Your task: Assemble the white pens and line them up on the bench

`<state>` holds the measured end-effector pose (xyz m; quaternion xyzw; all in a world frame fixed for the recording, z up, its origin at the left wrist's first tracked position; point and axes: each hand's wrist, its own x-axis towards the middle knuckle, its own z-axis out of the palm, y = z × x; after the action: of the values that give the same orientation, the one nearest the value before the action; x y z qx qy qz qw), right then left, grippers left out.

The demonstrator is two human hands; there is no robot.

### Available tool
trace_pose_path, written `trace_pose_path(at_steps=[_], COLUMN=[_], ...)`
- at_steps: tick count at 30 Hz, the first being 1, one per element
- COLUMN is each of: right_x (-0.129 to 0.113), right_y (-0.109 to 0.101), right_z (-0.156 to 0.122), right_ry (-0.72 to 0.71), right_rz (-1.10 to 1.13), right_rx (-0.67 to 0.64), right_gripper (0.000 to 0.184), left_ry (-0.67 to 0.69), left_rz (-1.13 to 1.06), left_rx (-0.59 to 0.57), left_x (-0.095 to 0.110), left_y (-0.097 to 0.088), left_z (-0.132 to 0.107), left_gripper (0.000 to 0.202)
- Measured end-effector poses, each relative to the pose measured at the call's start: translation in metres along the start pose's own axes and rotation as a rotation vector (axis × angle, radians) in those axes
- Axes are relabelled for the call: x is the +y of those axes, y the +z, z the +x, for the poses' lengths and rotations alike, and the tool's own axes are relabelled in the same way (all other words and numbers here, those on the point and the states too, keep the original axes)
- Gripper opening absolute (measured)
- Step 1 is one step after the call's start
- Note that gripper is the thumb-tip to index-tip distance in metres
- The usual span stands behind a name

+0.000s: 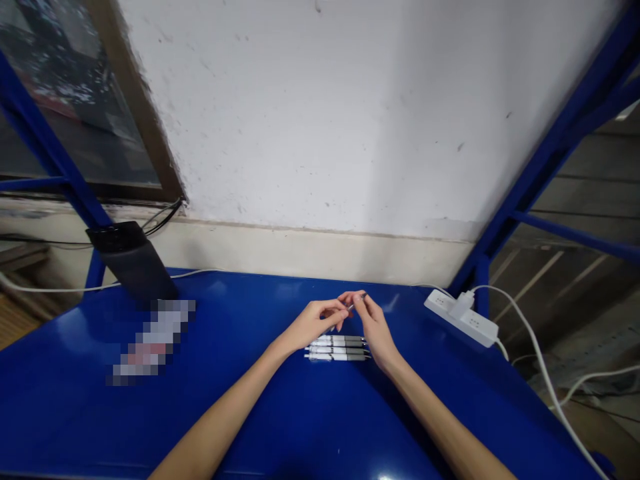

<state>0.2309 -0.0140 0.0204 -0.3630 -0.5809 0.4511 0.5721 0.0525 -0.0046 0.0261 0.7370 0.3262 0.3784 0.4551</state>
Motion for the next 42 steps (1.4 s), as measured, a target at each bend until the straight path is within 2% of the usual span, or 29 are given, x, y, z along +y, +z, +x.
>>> trace_pose_path(at_steps=[4, 8, 11, 16, 22, 37, 42], right_x=[-0.010, -0.023, -0.031, -0.036, -0.038, -0.038, -0.039], right_y=[-0.007, -0.019, -0.028, -0.033, -0.034, -0.036, -0.036], right_z=[0.007, 0.015, 0.017, 0.016, 0.015, 0.014, 0.013], right_ry=[0.032, 0.091, 0.108, 0.118, 0.115, 0.128, 0.123], right_rz=[0.328, 0.483, 0.595, 0.760, 0.861, 0.877, 0.876], right_rx=[0.078, 0.074, 0.074, 0.128, 0.094, 0.071, 0.069], right_gripper=[0.033, 0.037, 0.032, 0.022, 0.021, 0.022, 0.030], left_ry=[0.037, 0.027, 0.003, -0.004, -0.001, -0.021, -0.011], left_rz=[0.064, 0.116, 0.121, 0.113, 0.110, 0.125, 0.134], left_rx=[0.080, 0.164, 0.176, 0.143, 0.117, 0.093, 0.083], left_x=[-0.011, -0.028, -0.035, -0.037, -0.037, -0.038, -0.038], left_y=[-0.010, -0.025, -0.030, -0.029, -0.029, -0.029, -0.028], left_z=[0.003, 0.007, 0.007, 0.007, 0.007, 0.005, 0.005], left_gripper=[0.039, 0.045, 0.044, 0.044, 0.044, 0.041, 0.041])
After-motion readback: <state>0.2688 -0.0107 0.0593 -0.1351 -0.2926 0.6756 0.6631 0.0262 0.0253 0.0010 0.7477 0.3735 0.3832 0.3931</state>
